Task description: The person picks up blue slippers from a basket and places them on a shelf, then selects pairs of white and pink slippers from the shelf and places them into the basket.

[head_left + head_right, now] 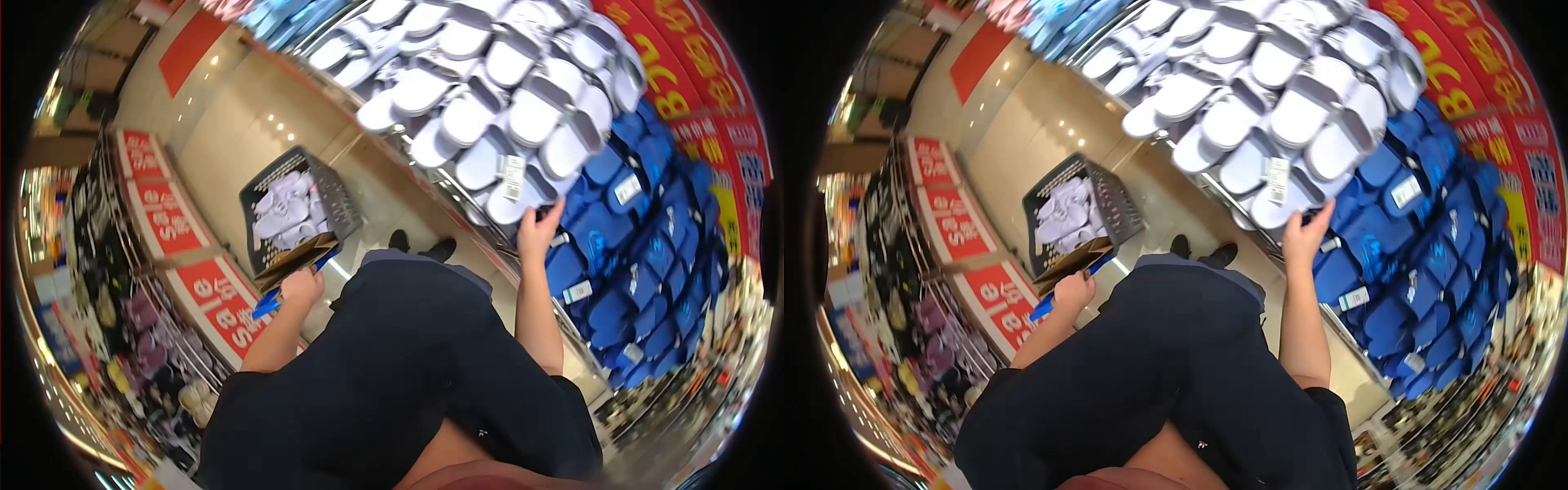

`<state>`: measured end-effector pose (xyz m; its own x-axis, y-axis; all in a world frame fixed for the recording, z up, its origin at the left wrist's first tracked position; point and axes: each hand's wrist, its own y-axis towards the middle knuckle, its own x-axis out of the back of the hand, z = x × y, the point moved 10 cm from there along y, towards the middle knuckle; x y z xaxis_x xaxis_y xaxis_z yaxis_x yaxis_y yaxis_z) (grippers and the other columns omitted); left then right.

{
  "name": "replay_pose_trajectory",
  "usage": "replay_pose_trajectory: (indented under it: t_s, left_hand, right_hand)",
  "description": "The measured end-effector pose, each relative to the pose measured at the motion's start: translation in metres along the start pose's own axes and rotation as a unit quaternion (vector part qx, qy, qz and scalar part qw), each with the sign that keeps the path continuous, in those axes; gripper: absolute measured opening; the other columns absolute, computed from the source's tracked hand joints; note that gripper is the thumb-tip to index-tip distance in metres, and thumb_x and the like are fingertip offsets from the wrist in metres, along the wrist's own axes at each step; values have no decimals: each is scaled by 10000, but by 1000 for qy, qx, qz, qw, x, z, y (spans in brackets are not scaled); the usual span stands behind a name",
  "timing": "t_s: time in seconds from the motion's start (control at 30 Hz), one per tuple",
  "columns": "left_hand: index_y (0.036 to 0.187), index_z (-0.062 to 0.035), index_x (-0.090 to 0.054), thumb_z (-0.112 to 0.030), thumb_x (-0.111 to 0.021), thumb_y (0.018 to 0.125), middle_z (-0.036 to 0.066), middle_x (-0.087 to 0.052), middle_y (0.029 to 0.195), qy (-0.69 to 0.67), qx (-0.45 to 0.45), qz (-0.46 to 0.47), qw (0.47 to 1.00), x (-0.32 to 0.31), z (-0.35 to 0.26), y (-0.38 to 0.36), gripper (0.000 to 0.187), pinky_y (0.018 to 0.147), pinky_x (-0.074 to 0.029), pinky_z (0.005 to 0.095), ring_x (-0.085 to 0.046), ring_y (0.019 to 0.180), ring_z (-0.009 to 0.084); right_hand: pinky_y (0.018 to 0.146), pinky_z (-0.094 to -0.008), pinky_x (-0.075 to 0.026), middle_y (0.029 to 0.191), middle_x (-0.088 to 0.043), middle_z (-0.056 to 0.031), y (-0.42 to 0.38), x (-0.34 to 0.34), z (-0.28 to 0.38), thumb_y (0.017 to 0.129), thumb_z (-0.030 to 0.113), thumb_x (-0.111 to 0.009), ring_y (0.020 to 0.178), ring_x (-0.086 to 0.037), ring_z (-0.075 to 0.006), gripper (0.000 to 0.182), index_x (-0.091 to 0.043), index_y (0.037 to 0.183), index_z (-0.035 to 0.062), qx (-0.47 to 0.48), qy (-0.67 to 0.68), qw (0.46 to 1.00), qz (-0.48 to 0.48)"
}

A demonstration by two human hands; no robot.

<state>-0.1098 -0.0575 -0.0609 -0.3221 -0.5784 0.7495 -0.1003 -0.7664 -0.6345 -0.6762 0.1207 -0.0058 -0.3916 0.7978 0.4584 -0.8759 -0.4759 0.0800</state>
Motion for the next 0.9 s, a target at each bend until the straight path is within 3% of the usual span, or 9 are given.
replay_pose_trajectory:
  t_s: [0.23, 0.43, 0.57, 0.7, 0.83, 0.9]
  left_hand:
    - [1093, -10, -599, -365, -440, 957, 212, -696, 937, -44, 14, 59, 997, -56, 1, -53, 411, 761, -548, 450, -694, 861, 355]
    - [1116, 2, -561, -185, -494, 880, 194, -676, 903, -18, -22, 49, 998, -98, 8, -101, 309, 729, -549, 443, -692, 808, 344]
    - [1130, -24, -564, -161, -508, 846, 183, -672, 958, -25, -2, 110, 994, -123, 25, -130, 320, 776, -537, 452, -681, 881, 343]
    - [1156, -59, -563, -178, -552, 823, 170, -671, 984, -16, 24, 152, 988, -149, 50, -148, 354, 794, -535, 445, -674, 912, 343]
    - [1158, -64, -563, -200, -609, 806, 175, -689, 1002, -96, 139, 189, 967, -169, 87, -153, 380, 793, -541, 441, -682, 952, 326]
    - [1135, -68, -569, -197, -580, 837, 166, -696, 993, -85, 167, 139, 972, -153, 98, -135, 325, 789, -539, 450, -681, 958, 328]
  right_hand:
    - [1132, -398, -283, 1454, -337, -317, -4, -4, 26, 836, 83, -571, 1337, -392, -383, 775, -171, 1463, -136, -7, -50, 999, 8]
    - [1153, -418, -243, 1480, -291, -327, -3, -6, 26, 856, 144, -547, 1382, -314, -408, 763, -174, 1462, -134, 15, -74, 997, 4]
    - [1166, -439, -209, 1486, -261, -345, -4, -7, 38, 865, 170, -538, 1391, -286, -427, 760, -174, 1454, -146, 28, -114, 993, 13]
    - [1146, -408, -242, 1460, -317, -320, -4, -4, 31, 867, 144, -562, 1349, -350, -391, 735, -208, 1450, -132, 45, -115, 992, 0]
    - [1137, -414, -261, 1464, -306, -322, -6, -4, 31, 870, 149, -562, 1342, -358, -397, 741, -198, 1451, -131, 7, -113, 994, 1]
    - [1142, -419, -258, 1472, -280, -328, -5, -6, 34, 869, 163, -556, 1349, -345, -408, 758, -178, 1456, -132, 6, -109, 994, 9]
